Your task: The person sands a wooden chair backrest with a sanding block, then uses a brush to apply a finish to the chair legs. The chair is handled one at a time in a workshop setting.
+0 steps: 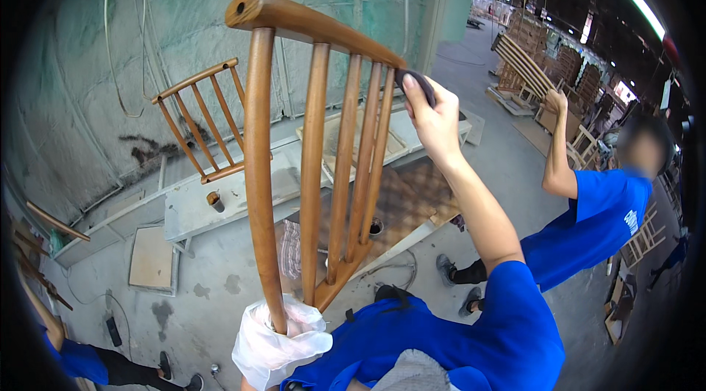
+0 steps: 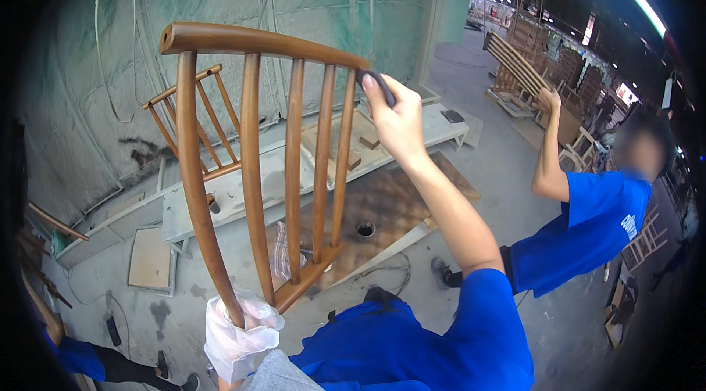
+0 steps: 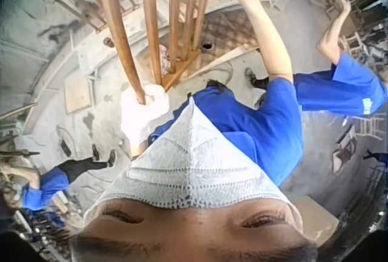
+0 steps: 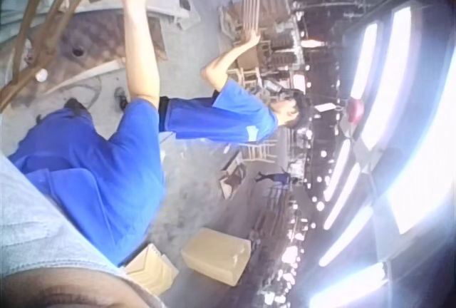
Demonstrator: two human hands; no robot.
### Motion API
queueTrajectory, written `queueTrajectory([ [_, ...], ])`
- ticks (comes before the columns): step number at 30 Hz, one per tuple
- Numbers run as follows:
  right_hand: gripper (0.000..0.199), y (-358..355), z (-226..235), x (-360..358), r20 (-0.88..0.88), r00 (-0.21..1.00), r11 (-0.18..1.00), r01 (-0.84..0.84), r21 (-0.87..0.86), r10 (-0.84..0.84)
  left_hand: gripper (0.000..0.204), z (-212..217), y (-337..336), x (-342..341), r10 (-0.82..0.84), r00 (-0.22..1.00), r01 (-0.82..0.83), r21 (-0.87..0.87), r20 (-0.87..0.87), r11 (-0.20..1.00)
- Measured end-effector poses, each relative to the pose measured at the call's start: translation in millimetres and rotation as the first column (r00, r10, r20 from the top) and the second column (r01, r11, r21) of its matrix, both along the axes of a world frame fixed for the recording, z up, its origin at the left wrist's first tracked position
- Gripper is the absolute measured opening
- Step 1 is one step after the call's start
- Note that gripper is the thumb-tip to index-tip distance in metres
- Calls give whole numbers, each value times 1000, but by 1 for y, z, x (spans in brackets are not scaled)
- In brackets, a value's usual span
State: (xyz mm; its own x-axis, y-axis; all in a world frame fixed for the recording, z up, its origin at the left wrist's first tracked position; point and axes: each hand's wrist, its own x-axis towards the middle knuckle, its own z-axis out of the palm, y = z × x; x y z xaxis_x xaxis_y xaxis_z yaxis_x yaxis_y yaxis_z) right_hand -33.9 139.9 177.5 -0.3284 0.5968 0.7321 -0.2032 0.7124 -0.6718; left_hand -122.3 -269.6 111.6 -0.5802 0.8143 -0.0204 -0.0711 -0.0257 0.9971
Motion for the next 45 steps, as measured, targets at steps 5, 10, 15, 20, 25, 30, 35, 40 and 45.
queueTrajectory([
  [5,32,1,-4,-13,-113,973,843,-229,-487,199,28,-4,5,13,74,997,-73,120,-1,990],
  [10,34,-9,-14,25,-180,821,734,-566,-375,541,47,-29,5,8,14,988,-82,449,152,890],
  [15,34,-59,-118,88,152,930,668,-121,-734,336,43,-44,5,-1,161,983,-183,455,89,871],
  [20,25,-75,-152,100,-187,806,127,-307,-943,562,40,-46,20,-8,208,977,-205,462,45,863],
  [25,25,-85,-126,91,118,715,189,-20,-982,689,38,-48,32,-14,239,971,-212,455,-3,865],
  [30,30,-117,-128,85,430,833,936,-338,-103,348,53,-45,37,-8,159,987,-146,367,-7,919],
  [35,59,-120,-121,77,562,790,672,-280,685,-243,50,-39,41,12,262,960,-225,278,-104,934],
  [40,63,-102,-123,74,625,779,673,-431,601,-59,47,-37,39,22,322,946,-317,120,-31,941],
  [45,35,-137,-121,81,428,726,817,-325,-475,538,50,-43,47,29,277,952,-223,329,-127,918],
])
